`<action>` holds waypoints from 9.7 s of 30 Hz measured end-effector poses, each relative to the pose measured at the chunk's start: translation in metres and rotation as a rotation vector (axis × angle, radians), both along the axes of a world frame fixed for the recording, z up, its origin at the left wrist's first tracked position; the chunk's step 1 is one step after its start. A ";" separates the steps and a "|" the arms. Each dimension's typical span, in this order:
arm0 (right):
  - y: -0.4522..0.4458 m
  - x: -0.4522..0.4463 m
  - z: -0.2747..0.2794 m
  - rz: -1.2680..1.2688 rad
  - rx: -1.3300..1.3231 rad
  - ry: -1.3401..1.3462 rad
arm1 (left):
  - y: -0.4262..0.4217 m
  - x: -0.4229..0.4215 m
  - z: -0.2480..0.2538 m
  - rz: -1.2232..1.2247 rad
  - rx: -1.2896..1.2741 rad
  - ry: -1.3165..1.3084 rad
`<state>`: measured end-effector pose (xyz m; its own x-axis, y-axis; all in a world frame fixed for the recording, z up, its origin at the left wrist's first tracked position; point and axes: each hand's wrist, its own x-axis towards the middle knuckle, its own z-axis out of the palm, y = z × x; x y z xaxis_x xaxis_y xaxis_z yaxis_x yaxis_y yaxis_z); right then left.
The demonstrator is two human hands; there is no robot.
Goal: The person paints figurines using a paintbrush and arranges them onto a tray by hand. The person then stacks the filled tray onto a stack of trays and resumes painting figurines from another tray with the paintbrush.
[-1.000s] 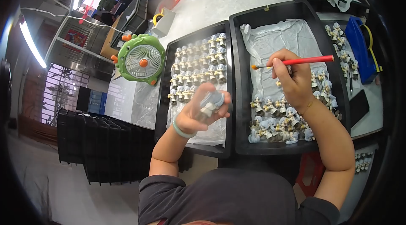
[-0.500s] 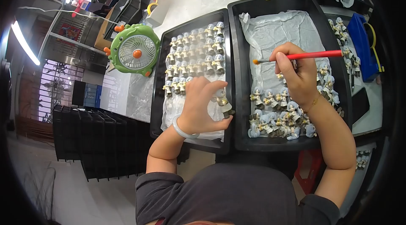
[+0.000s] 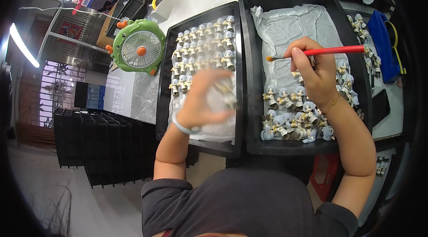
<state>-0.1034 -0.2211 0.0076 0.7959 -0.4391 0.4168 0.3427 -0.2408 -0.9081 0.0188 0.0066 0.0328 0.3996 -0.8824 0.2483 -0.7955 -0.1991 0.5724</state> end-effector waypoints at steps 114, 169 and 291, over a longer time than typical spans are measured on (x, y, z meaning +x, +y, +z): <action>0.005 -0.006 0.009 -0.125 -0.240 -0.228 | -0.087 0.006 -0.035 -0.264 0.176 -0.229; 0.004 0.002 -0.007 -0.037 -0.162 -0.030 | -0.006 -0.026 -0.015 0.016 -0.171 -0.233; 0.004 -0.004 0.009 -0.037 -0.402 -0.099 | 0.170 0.063 -0.072 0.486 0.825 -0.582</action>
